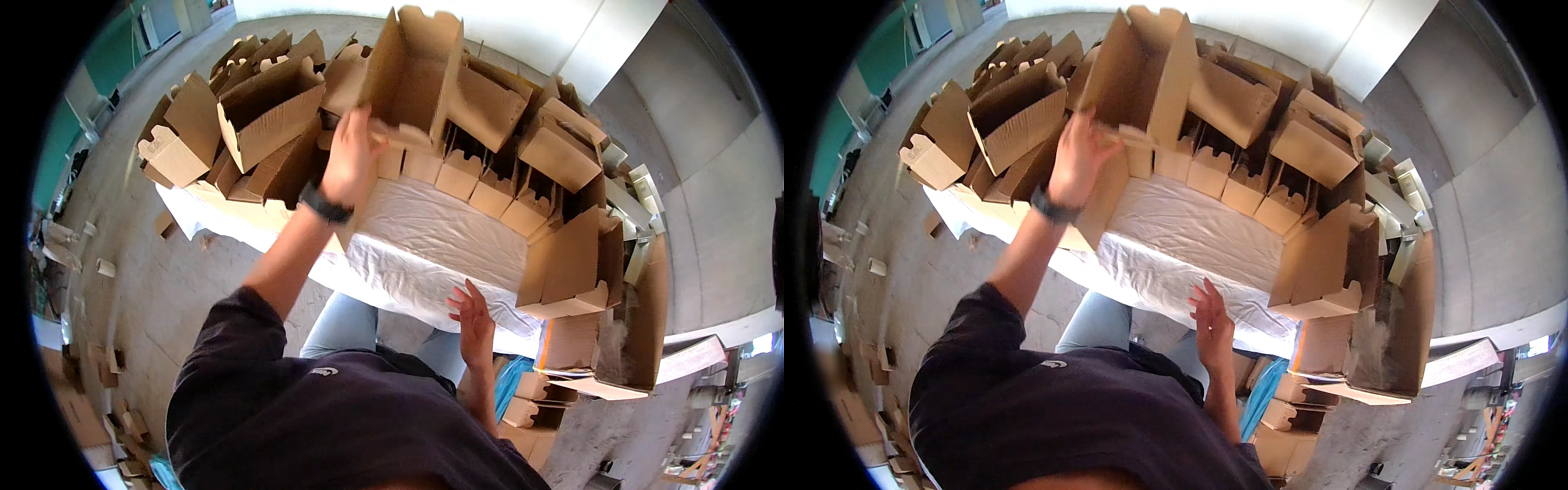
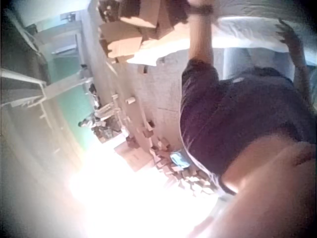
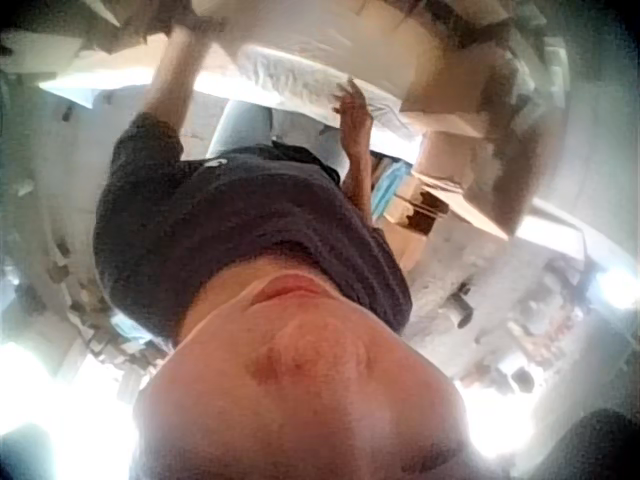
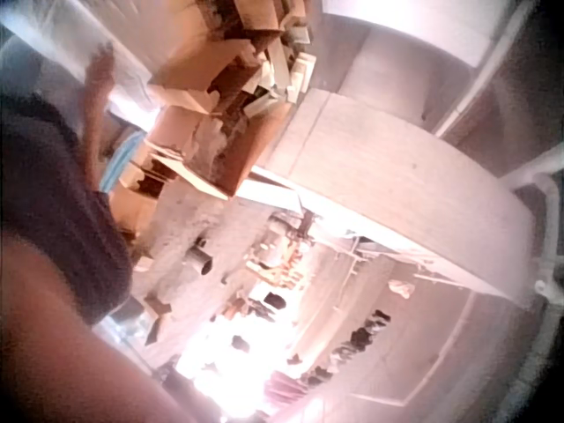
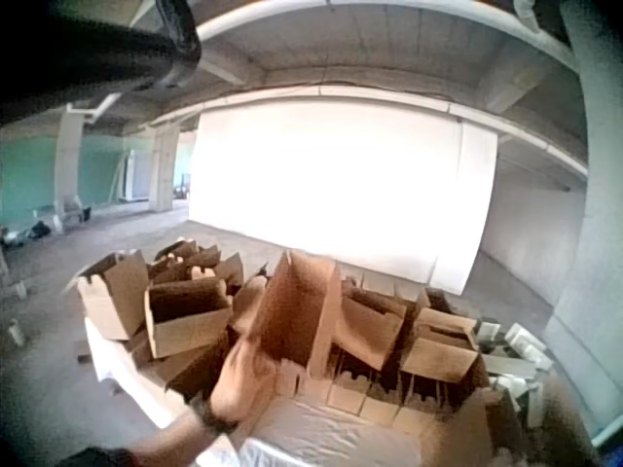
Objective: The person picks up flat cardboard sheets, folds the sides and flaps to form the structure, and secures the bottom to create open boxes, placing each completed box into a larger container or onto a stack on a table.
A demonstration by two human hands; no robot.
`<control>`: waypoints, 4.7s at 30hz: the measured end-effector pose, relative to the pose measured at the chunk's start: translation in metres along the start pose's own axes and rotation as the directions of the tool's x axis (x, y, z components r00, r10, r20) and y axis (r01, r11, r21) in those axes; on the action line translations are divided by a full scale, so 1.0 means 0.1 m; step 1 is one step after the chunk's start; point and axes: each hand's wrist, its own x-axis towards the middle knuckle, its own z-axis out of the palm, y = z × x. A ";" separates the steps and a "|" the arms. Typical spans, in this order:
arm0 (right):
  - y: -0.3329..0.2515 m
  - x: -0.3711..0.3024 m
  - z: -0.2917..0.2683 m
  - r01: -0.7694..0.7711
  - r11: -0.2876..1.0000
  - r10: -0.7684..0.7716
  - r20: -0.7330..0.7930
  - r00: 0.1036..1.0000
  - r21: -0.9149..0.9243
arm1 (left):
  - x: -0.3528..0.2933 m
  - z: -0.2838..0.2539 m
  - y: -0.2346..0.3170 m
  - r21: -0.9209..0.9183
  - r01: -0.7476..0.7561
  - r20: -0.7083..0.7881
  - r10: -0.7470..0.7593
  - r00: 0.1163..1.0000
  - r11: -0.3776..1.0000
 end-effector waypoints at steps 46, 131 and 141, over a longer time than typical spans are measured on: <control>0.13 -0.60 -0.21 -0.023 0.929 -0.038 -0.156 0.987 -0.371 | -1.12 1.25 0.16 -0.204 -0.506 0.974 0.227 -0.015 0.838; 0.12 -0.22 0.10 0.067 0.971 -0.096 -0.116 0.989 -0.228 | -1.43 -0.42 -1.09 0.200 0.389 0.435 -0.438 0.787 0.899; -0.27 0.03 0.13 0.163 0.986 -0.158 0.189 0.969 -0.015 | -1.47 -0.32 -1.16 0.150 0.447 0.529 -0.454 0.717 0.882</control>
